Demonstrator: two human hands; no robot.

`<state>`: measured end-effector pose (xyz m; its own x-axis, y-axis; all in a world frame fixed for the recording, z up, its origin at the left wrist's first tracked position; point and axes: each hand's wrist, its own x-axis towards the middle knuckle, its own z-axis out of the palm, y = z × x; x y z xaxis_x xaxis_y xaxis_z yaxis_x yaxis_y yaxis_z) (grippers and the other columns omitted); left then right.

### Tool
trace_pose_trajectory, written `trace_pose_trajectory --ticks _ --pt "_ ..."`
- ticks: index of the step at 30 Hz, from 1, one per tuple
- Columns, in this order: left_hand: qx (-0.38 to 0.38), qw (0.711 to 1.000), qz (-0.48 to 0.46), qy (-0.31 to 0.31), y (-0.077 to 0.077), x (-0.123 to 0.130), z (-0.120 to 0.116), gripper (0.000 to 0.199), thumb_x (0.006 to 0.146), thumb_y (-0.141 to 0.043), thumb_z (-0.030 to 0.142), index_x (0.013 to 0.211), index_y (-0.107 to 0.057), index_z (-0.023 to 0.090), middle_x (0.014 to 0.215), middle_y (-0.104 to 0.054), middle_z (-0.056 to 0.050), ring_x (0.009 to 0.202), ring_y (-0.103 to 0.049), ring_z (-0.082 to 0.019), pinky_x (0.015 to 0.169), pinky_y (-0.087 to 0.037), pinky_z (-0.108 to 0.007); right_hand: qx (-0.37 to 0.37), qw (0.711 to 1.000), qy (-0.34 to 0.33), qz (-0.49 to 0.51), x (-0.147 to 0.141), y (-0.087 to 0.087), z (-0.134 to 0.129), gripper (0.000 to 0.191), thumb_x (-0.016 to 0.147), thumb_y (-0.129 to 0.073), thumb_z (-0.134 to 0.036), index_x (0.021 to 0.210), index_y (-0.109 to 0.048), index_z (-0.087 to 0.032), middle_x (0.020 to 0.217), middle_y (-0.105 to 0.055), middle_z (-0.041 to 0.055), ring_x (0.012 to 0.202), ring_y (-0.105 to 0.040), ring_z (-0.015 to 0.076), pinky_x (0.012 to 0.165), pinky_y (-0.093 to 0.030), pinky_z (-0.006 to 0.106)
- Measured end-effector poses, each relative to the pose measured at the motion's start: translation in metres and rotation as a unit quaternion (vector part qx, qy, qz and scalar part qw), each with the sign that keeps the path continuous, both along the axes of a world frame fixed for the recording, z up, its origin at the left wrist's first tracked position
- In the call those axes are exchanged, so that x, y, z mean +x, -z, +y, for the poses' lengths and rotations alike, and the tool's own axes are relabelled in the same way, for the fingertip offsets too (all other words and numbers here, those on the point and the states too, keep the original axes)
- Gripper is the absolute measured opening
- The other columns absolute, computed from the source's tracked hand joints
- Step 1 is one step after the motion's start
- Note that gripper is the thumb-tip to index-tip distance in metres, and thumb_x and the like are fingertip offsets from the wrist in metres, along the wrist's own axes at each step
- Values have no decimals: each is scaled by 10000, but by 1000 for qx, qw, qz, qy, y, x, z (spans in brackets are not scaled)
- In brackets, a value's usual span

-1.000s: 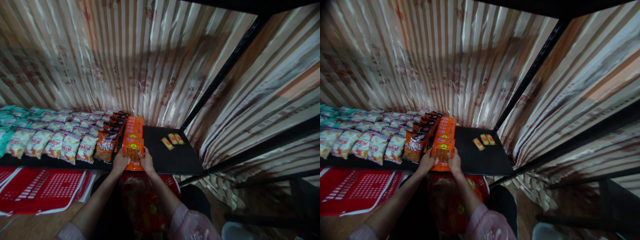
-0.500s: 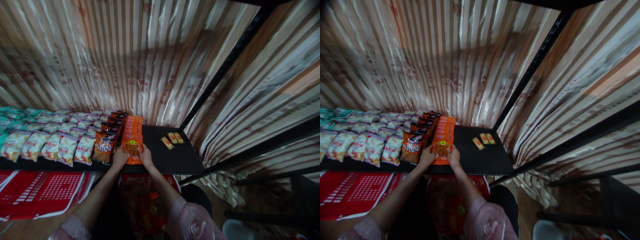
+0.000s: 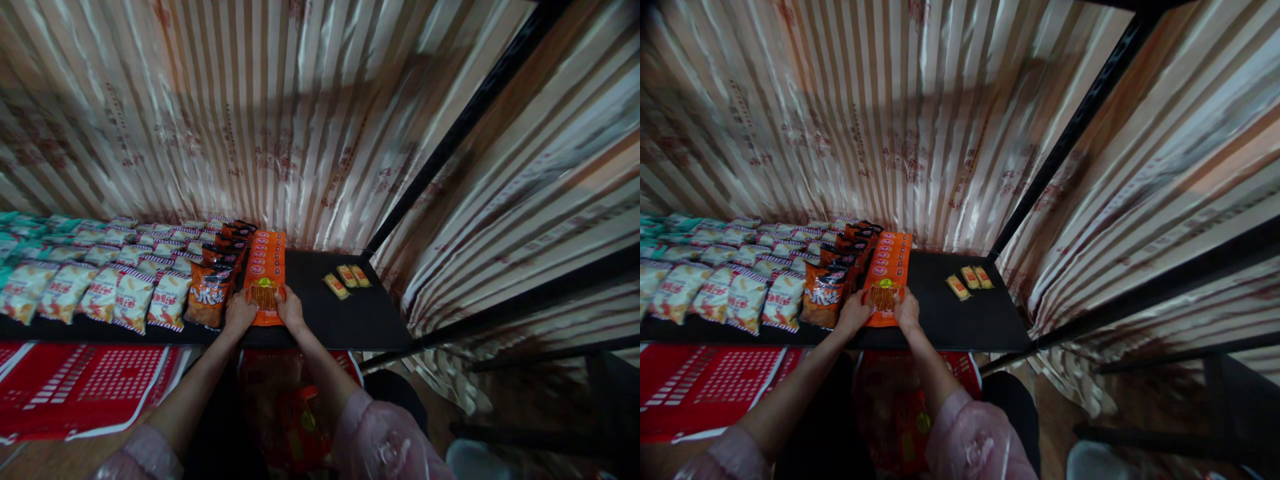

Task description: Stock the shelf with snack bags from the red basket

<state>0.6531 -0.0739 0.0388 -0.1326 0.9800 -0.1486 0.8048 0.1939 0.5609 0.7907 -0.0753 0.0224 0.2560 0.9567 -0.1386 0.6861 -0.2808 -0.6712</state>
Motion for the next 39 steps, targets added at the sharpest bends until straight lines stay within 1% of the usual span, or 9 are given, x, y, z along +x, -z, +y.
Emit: trace_pose_trajectory --ticks 5,8,12,18,22,28,32,35,39 --pt "-9 1000 14 27 -3 0 -6 422 806 -424 244 1205 -513 143 1188 -581 -139 1095 -547 -223 899 -419 -301 1 1000 8 5 -1 -2 1 468 861 -446 -264 1299 -440 -100 1233 -565 127 1155 -514 197 951 -388 251" --pt "26 997 59 51 -8 3 -16 422 809 -405 224 1203 -519 127 1293 -499 -149 1187 -472 -232 983 -361 -317 9 1000 8 9 -1 -2 0 465 859 -446 -256 1295 -442 -94 1232 -565 136 1154 -515 206 945 -397 265" --pt "75 981 129 122 -16 12 -24 410 803 -414 212 1178 -547 113 1361 -431 -137 1270 -370 -247 1071 -263 -344 22 1000 8 13 -1 -1 -1 459 856 -446 -237 1289 -447 -85 1239 -558 142 1145 -523 207 949 -395 266" --pt "77 974 94 192 -8 24 -4 427 821 -372 188 1219 -526 182 1387 -414 -44 1338 -237 -243 1094 -242 -374 18 999 14 23 -1 -1 -2 455 855 -446 -240 1289 -450 -105 1236 -563 126 1127 -537 201 942 -402 271" --pt "78 972 76 206 3 30 17 422 835 -364 209 1224 -526 200 1400 -396 -44 1354 -174 -263 1095 -222 -424 19 999 9 25 0 1 -1 463 859 -442 -254 1295 -443 -98 1258 -544 129 1149 -519 196 960 -385 264" --pt "80 974 90 192 14 38 39 436 857 -355 287 1275 -474 242 1425 -355 -28 1357 -139 -287 1082 -204 -471 32 999 -1 31 1 4 0 474 863 -433 -259 1300 -431 -74 1281 -520 141 1188 -483 199 981 -368 265" --pt "90 971 100 197 12 43 45 467 862 -349 310 1325 -397 290 1448 -313 8 1364 -100 -289 1090 -157 -481 29 999 6 28 0 5 0 461 855 -445 -245 1292 -444 -100 1274 -529 129 1175 -497 203 970 -383 283" --pt "57 973 100 201 8 47 46 472 872 -317 327 1341 -366 301 1463 -278 21 1363 -96 -302 1084 -137 -510 28 999 9 19 0 6 0 451 849 -446 -229 1290 -451 -132 1262 -543 111 1150 -520 195 962 -390 279" --pt "31 975 100 198 7 50 46 472 880 -288 373 1338 -374 297 1458 -290 21 1363 -108 -293 1091 -106 -502 20 1000 5 11 1 8 0 468 848 -441 -235 1299 -437 -110 1257 -545 126 1137 -531 203 950 -399 279"
